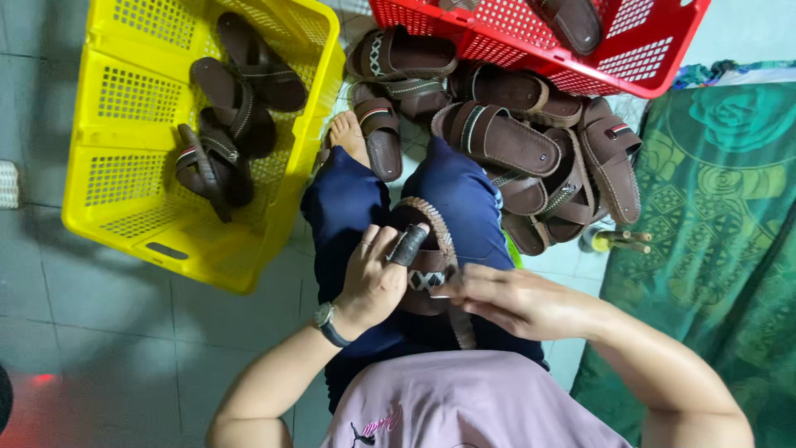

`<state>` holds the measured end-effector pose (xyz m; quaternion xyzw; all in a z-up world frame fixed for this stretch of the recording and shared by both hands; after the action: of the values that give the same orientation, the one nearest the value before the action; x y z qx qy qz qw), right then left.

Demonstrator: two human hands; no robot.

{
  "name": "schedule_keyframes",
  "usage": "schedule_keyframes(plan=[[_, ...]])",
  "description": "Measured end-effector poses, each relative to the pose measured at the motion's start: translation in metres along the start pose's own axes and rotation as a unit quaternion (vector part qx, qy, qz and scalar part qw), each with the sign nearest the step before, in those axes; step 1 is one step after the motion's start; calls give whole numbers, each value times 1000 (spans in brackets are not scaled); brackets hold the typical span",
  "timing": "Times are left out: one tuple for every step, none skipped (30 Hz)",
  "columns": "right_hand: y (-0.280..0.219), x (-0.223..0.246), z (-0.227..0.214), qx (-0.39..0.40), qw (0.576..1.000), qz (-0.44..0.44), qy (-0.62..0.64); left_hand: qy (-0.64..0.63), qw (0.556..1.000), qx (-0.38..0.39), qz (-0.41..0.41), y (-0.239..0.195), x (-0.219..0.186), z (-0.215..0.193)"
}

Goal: The person sits on the floor and sews a brown sandal using a needle and thread. They hold the sandal on their lap and repeatedly push the needle through the strap while pulling the thread to secure the stitching.

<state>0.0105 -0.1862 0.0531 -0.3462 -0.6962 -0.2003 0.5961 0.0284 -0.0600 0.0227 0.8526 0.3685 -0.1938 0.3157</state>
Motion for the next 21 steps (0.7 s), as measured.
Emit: schedule_keyframes(plan=[[-3, -14, 9, 1, 1000, -1, 1, 1, 1000, 1, -1, -5, 2, 3], [-5, -28, 8, -58, 998, -1, 40, -6, 1000, -19, -11, -10, 6, 3], [-10, -44, 5, -117, 990, -1, 78, -16, 999, -40, -20, -15, 10, 3], [-13, -51, 8, -117, 990, -1, 77, -16, 999, -40, -19, -18, 9, 4], [-19, -54, 1, -179, 984, -8, -13, -41, 996, -65, -35, -20, 13, 1], [-27, -56, -6, -238, 966, -15, -102, -66, 992, -90, -50, -23, 16, -2], [-25, -53, -5, -241, 965, -12, -104, -70, 992, -89, -48, -22, 15, 0], [-23, -45, -4, -245, 944, -8, -220, -79, 990, -101, -57, -22, 17, 0], [-19, -38, -3, -245, 910, -5, -333, -88, 987, -115, -65, -22, 18, 0], [-21, -38, -4, -248, 909, -3, -335, -91, 987, -115, -61, -19, 18, 0], [-22, -36, -5, -250, 916, -12, -313, -87, 987, -125, -58, -18, 16, -3], [-22, -35, -6, -252, 923, -20, -290, -84, 986, -136, -55, -17, 15, -5], [-24, -26, -13, -249, 924, -21, -289, -82, 986, -136, -57, -20, 18, -8], [-21, -23, -15, -203, 966, -25, -157, -72, 989, -122, -50, -22, 19, -8], [-19, -19, -14, -153, 988, -28, -22, -63, 991, -106, -43, -24, 20, -8], [-29, -20, -16, -151, 988, -28, -20, -62, 991, -106, -46, -28, 21, -8], [-38, -26, -13, -114, 993, -9, 41, -46, 993, -105, -38, -31, 21, -8], [-48, -31, -9, -76, 992, 11, 103, -31, 994, -105, -30, -34, 21, -8], [-67, -48, -22, -76, 992, 12, 102, -32, 993, -105, -30, -35, 26, -17], [-90, -72, -48, -142, 988, 60, -32, -13, 990, -108, -90, -39, 41, -26], [-116, -92, -73, -204, 959, 107, -166, 6, 982, -110, -150, -44, 56, -35]])
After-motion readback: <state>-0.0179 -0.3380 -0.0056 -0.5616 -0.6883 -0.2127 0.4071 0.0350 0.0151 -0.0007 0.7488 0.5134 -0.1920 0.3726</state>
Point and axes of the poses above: each hand's wrist, its own y-axis towards the middle knuckle, its own z-axis out of the palm, x = y × z, the point moved 9 cm from there along y, towards the middle knuckle, and after that the axes turned 1 degree about z, right-handed, at the moved point
